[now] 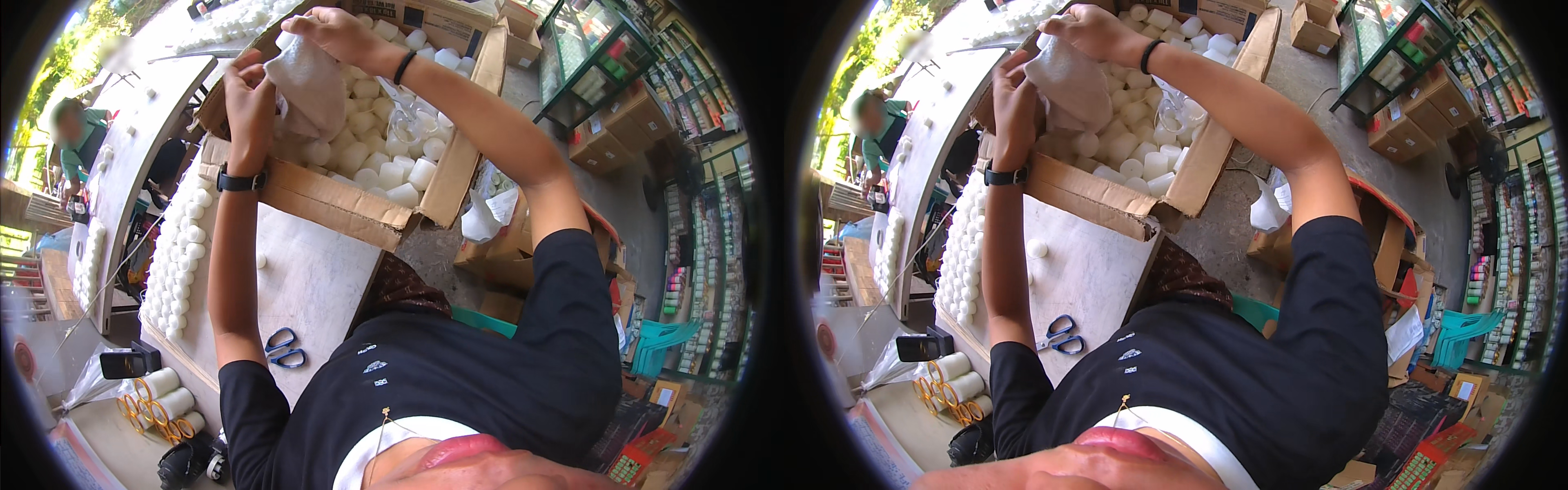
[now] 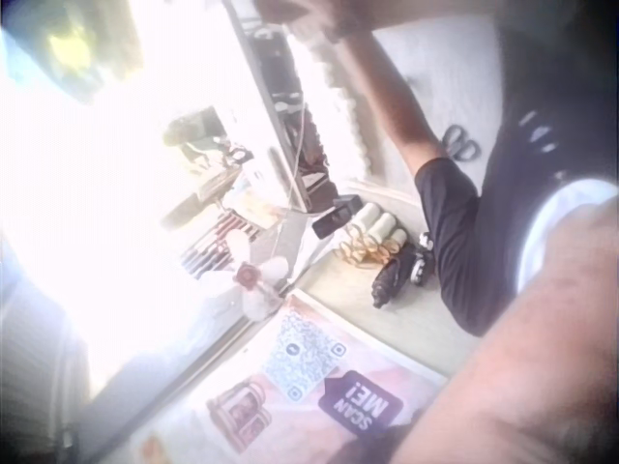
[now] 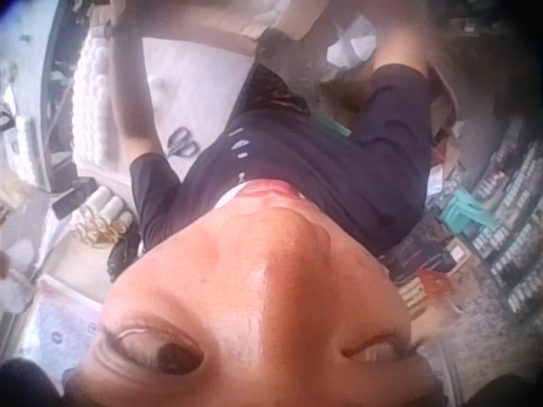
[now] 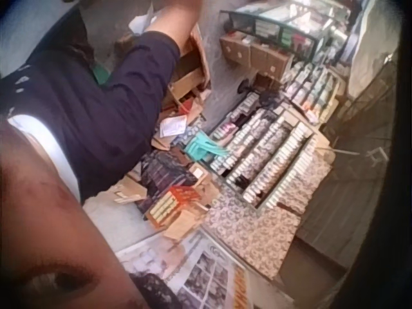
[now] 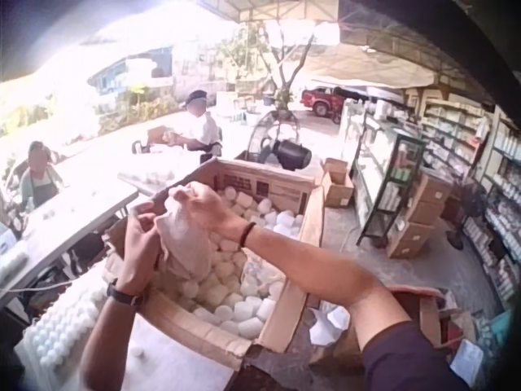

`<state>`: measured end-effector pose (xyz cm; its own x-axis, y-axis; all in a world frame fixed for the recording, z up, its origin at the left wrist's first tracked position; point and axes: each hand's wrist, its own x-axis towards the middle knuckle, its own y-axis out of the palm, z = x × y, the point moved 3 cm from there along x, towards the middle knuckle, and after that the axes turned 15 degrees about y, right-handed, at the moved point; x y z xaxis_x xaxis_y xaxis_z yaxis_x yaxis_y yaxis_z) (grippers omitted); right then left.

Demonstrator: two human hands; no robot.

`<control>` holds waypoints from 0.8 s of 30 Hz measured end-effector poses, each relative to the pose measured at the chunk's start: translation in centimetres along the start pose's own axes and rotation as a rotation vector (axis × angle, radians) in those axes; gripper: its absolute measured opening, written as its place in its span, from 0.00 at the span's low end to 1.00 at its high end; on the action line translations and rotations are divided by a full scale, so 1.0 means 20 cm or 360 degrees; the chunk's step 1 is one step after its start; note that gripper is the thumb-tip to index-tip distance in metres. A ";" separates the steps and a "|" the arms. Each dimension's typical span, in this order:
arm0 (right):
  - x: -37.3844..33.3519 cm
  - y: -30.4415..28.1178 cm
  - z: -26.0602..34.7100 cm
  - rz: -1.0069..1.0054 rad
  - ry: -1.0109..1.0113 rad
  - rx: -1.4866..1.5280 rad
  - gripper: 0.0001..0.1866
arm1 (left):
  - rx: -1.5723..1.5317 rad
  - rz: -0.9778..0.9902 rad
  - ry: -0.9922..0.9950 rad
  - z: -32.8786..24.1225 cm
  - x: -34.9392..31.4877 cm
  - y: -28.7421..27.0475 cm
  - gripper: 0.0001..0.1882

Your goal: The person assembles small white cylindrical candles by inserting wicks and trimming excess wick with scissors. They then wipe the candles with a cloth and place them into a cardboard box.

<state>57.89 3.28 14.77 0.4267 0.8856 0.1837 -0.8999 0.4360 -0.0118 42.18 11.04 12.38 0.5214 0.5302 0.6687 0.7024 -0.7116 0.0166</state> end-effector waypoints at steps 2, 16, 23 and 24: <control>-0.18 0.02 0.22 0.0040 0.0406 -0.0410 0.18 | 0.0543 -0.0102 0.0388 -0.28 -0.01 0.01 0.16; -0.27 0.03 0.25 0.1045 0.0708 0.0047 0.19 | 0.0231 0.0328 0.0163 -0.50 -0.07 -0.13 0.24; -0.11 -0.15 0.17 0.0869 0.0785 0.0342 0.21 | 0.0585 0.0069 0.0082 -0.71 -0.47 -0.57 0.25; -0.18 -0.03 0.28 0.0739 0.0824 0.0450 0.24 | 0.0664 0.0036 0.0020 -0.71 -0.59 -0.68 0.26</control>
<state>56.48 -1.07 19.61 -0.0775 0.9611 -0.2650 -0.9568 0.0030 0.2907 19.63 7.90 14.73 0.5349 0.5087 0.6746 0.8282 -0.4739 -0.2993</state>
